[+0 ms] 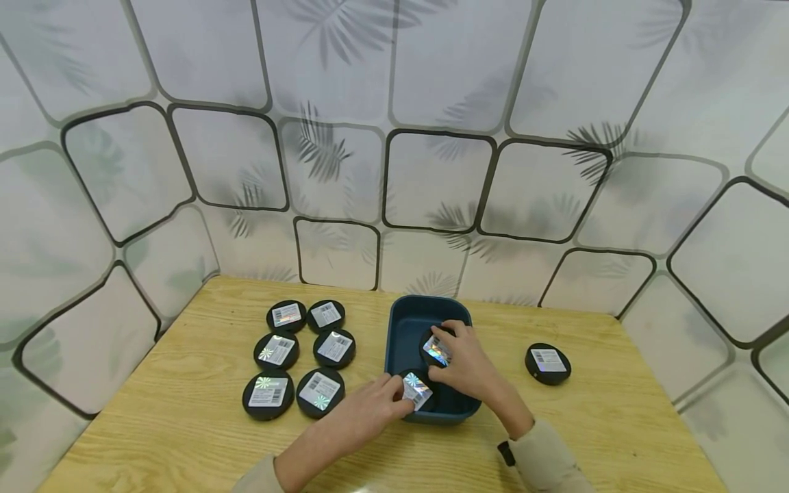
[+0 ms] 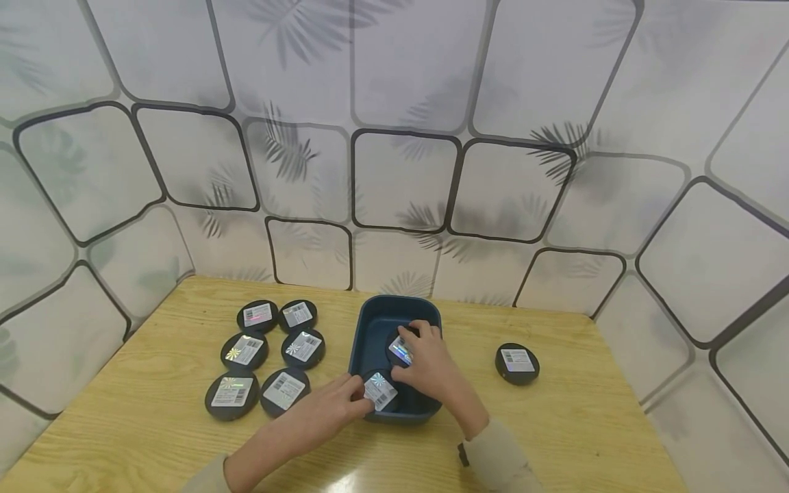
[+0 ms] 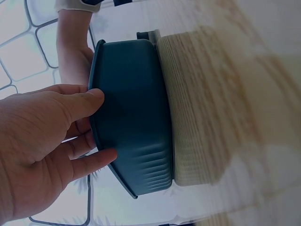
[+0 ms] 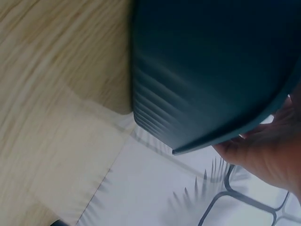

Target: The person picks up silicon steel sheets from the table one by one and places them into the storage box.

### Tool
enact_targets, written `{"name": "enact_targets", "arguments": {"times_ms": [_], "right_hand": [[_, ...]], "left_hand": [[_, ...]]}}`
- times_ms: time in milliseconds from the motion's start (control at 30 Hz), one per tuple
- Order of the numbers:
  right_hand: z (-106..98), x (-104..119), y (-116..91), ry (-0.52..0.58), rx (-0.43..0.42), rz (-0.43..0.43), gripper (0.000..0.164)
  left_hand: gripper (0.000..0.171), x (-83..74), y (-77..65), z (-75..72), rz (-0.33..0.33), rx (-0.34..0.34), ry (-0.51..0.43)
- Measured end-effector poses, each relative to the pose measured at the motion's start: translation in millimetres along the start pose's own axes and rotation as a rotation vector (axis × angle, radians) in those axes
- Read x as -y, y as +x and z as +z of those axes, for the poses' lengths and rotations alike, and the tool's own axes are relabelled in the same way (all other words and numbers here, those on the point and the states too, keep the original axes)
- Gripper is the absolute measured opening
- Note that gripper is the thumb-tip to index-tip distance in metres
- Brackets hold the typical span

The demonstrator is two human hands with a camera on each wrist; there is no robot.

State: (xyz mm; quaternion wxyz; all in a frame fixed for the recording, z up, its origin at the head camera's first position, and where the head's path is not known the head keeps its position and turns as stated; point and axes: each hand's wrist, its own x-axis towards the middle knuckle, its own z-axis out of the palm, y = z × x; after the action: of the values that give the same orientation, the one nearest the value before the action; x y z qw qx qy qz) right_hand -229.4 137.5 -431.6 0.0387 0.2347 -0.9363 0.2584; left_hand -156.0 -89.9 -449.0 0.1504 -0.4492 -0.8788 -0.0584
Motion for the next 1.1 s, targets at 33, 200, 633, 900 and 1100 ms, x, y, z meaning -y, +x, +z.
{"name": "enact_targets", "arguments": {"times_ms": [33,200,633,900,1100], "right_hand": [[1.1,0.0,0.6,-0.009,-0.005,-0.003,0.069],[6.7,-1.1,4.1,-0.04,-0.021,-0.005,0.07],[15.8,-7.4,12.8,-0.031,-0.055,0.022,0.067],[21.8,-11.0,18.9,-0.021,-0.06,0.042,0.067],[25.9,-10.6,23.3,-0.037,-0.063,0.039,0.07]], "left_hand": [[0.014,0.1,0.0,0.1,0.0,0.0,0.001],[0.014,0.5,-0.2,0.8,0.004,-0.006,0.002],[0.016,1.0,-0.4,0.0,-0.008,0.015,-0.005],[0.02,1.2,-0.2,-0.3,-0.007,0.034,-0.011],[0.02,0.6,0.1,-1.5,-0.009,0.031,-0.009]]}}
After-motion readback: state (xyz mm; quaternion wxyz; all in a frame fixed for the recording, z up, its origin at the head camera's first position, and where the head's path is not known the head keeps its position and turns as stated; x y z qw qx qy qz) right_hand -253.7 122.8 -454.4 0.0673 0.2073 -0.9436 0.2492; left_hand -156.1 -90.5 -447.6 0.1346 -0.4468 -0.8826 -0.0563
